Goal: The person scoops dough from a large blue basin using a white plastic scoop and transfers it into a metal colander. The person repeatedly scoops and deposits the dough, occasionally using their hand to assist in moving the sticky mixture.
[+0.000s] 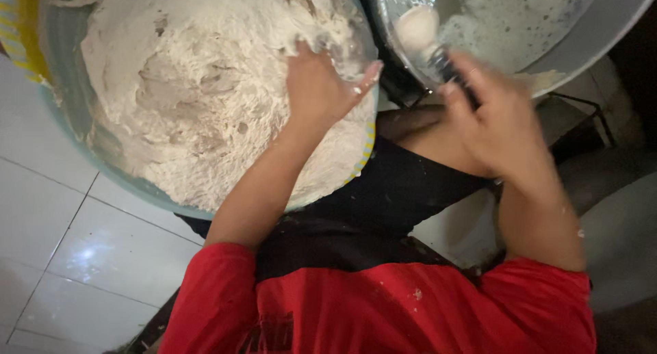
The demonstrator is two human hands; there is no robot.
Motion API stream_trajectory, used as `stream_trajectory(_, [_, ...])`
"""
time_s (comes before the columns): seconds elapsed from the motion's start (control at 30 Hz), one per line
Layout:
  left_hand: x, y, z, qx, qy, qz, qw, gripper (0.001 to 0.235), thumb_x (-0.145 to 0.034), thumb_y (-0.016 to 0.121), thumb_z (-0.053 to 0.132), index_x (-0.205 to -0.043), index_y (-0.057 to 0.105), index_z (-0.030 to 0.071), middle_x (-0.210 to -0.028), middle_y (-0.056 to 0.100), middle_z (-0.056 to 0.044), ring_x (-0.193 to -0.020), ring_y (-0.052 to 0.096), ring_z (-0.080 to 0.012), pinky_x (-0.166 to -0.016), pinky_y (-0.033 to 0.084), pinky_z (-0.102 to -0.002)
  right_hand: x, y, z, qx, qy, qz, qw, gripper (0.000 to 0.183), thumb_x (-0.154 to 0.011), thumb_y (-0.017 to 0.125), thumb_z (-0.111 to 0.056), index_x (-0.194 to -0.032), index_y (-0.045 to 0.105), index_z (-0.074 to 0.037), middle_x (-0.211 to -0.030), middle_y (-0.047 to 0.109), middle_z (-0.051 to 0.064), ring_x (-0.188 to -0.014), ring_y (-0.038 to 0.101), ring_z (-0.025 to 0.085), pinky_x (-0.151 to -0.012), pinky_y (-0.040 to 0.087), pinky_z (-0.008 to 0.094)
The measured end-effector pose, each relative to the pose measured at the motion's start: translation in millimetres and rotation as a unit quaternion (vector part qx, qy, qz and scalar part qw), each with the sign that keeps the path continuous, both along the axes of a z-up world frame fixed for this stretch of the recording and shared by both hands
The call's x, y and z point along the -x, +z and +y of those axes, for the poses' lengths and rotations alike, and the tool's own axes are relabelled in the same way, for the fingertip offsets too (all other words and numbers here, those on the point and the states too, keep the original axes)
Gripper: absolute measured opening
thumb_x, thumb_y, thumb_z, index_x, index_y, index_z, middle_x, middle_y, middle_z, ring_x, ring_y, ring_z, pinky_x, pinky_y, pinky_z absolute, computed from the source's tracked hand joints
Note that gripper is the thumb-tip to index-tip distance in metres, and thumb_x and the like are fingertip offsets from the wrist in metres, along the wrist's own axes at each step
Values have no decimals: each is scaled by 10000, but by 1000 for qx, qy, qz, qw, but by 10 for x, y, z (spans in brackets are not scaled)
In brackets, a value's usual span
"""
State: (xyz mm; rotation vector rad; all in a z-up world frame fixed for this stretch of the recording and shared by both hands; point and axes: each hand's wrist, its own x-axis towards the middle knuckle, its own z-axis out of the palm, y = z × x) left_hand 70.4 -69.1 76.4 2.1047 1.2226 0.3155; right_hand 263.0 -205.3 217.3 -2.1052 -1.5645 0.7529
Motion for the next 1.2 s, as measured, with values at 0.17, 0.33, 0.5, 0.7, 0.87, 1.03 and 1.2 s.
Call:
stream_trajectory(0.17, [30, -38, -54, -65, 7, -203, 977, 264, -884, 785, 304, -977, 750, 59, -1024, 738, -171, -969, 676, -418, -866, 556, -490, -183, -61, 125, -35, 30, -152, 987, 265, -1048, 717, -53, -1294, 658, 26, -1200, 723, 215, -1052, 714, 342, -908, 560, 408])
stream_trajectory(0.33, [37, -77, -145, -7, 40, -262, 964, 237, -866, 833, 229, -883, 653, 75, -801, 722, -86, -726, 707, -331, -676, 581, -403, 56, -5, 17, 61, -111, 97, 987, 359, -1044, 646, -134, -1389, 622, -39, -1102, 729, 148, -886, 708, 242, -768, 556, 339])
stream_trajectory(0.5, [32, -90, -149, -20, -26, -275, 961, 259, -780, 843, 210, -914, 660, 86, -781, 715, -108, -698, 725, -312, -641, 574, -396, 426, -4, -59, 14, 8, -26, 1000, 386, -1013, 708, -60, -1389, 634, -6, -1113, 730, 191, -966, 720, 286, -823, 555, 360])
stream_trajectory(0.7, [-44, -54, -165, 42, -21, -153, 987, 250, -715, 815, 244, -859, 700, 74, -800, 716, -164, -761, 714, -375, -706, 582, -450, 518, -139, -77, 8, -8, 158, 987, 411, -1040, 646, -22, -1444, 577, 7, -1154, 712, 143, -931, 689, 182, -810, 543, 306])
stream_trajectory(0.87, [83, 48, -114, 4, -9, -110, 994, 522, -751, 821, 334, -1049, 642, -55, -827, 690, -251, -807, 668, -458, -754, 532, -541, 275, -212, -150, 127, -127, 297, 938, 475, -1014, 617, -43, -1487, 573, -22, -1005, 725, 73, -633, 585, 69, -497, 477, 229])
stream_trajectory(1.03, [287, 96, -82, 29, 57, -126, 990, 490, -823, 777, 359, -1119, 638, -5, -944, 716, -250, -926, 670, -456, -839, 535, -528, -68, -373, 9, 23, -117, 116, 986, 382, -1117, 581, 8, -1496, 548, 44, -1137, 713, 106, -823, 646, 106, -670, 515, 266])
stream_trajectory(1.2, [380, 102, -79, 46, 91, -153, 983, 537, -819, 762, 378, -1164, 631, -12, -975, 738, -236, -977, 687, -439, -864, 548, -496, -201, -400, 157, -32, 32, -168, 985, 244, -1055, 654, 28, -1294, 608, 46, -1052, 685, 172, -902, 671, 232, -775, 559, 373])
